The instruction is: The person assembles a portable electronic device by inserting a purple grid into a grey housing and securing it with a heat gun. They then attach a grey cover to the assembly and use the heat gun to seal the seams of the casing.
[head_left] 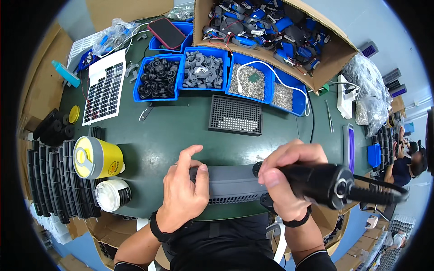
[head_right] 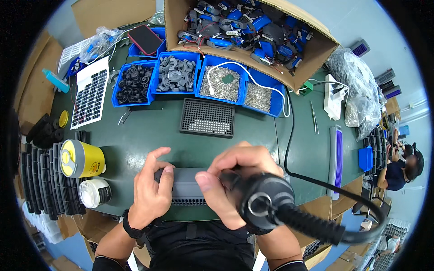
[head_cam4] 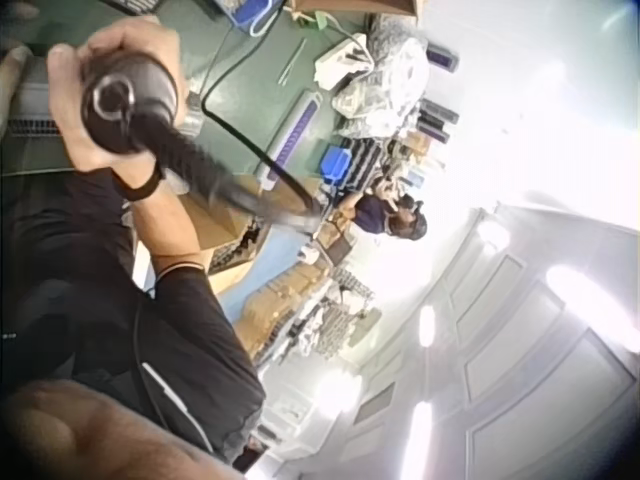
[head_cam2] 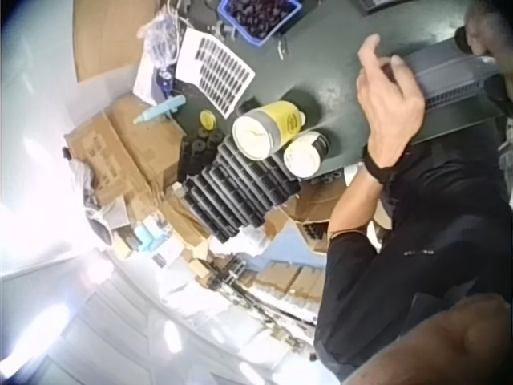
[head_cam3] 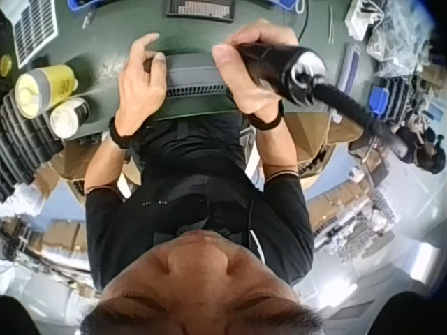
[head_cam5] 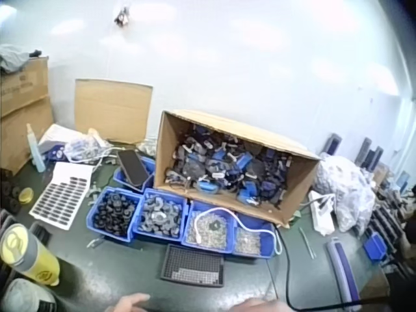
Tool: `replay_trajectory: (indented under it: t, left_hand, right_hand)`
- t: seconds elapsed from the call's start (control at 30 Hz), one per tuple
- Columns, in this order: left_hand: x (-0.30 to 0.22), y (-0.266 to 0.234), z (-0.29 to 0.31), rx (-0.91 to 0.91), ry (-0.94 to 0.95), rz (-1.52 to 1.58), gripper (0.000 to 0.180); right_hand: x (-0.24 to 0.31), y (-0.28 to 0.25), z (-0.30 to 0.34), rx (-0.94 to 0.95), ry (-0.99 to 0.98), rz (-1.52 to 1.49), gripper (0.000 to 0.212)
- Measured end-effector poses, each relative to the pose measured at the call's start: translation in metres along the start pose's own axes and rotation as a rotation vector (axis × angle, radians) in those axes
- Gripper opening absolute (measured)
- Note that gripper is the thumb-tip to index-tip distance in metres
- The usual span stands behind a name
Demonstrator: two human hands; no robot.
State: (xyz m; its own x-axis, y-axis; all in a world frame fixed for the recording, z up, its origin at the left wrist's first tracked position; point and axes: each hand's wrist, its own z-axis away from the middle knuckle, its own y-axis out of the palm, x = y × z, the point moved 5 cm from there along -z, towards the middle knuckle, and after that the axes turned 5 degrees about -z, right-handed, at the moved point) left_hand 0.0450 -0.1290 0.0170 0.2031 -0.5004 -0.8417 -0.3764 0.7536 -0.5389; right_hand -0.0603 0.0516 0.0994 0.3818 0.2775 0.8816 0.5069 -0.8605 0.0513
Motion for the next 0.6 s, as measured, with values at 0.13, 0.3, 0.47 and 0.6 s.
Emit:
replay_trajectory:
  t: [0.13, 0.3, 0.47, 0.6]
  left_hand:
    - [0.001, 0.0, 0.0, -0.009, 0.003, 0.012, 0.043]
    - [0.002, 0.0, 0.0, -0.023, 0.095, -0.055, 0.042]
    - [0.001, -0.001, 0.0, -0.011, 0.028, -0.047, 0.042]
    - [0.002, -0.001, 0.001, -0.032, 0.075, -0.058, 0.043]
  right_hand:
    - [-0.01, -0.007, -0.012, -0.176, 0.105, -0.066, 0.039]
    - [0.001, -0.005, -0.007, 0.107, 0.066, -0.113, 0.041]
    - [-0.007, -0.009, -0.022, -0.408, 0.323, -0.027, 0.039]
    - [-0.001, 0.003, -0.006, 0.01, 0.002, 0.101, 0.042]
